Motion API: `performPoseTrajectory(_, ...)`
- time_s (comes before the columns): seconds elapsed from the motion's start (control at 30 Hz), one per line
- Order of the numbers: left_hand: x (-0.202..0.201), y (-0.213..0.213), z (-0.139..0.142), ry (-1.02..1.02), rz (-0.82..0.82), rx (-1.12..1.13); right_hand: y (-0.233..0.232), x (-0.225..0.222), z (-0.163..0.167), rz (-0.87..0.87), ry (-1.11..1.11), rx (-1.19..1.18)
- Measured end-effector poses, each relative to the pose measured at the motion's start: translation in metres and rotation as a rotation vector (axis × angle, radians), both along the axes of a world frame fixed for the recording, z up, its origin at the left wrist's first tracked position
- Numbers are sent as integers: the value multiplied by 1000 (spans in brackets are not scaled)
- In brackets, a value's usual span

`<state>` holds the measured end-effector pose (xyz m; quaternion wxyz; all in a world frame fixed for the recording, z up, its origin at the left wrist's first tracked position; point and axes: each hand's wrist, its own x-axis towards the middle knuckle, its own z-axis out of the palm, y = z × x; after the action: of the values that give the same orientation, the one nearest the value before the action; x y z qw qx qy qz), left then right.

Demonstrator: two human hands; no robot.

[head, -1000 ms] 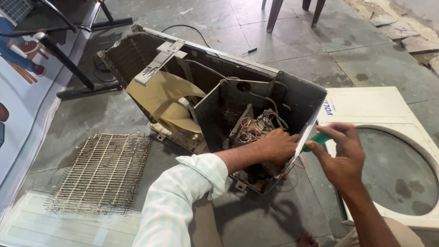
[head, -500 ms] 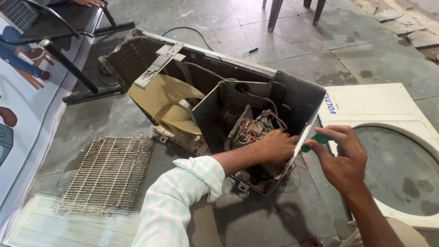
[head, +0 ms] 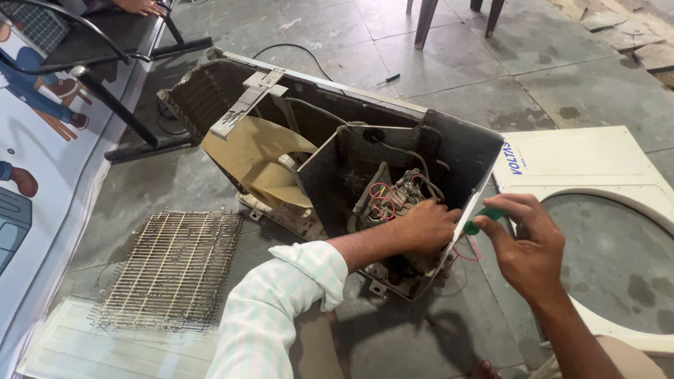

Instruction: The person sits on the floor beside a disassembled window air conditioner, removes screws from the cabinet with a screwdriver, and works on the internal wiring and control panel, at one point pulling out and handling a red wire.

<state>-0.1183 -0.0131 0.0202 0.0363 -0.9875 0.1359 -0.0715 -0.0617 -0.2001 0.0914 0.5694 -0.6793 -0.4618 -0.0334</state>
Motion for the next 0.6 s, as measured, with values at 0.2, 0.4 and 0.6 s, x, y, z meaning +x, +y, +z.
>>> performPoseTrajectory(0.2, -1, 1, 5, 75, -3, -48, 1, 6, 6, 212, 202, 113)
performPoseTrajectory(0.4, -4, -1, 7, 48, 3, -43, 5, -12, 4, 50, -92, 137)
performPoseTrajectory(0.6, -3, 0, 6, 33, -10, -59, 5, -11, 12, 184, 190, 129)
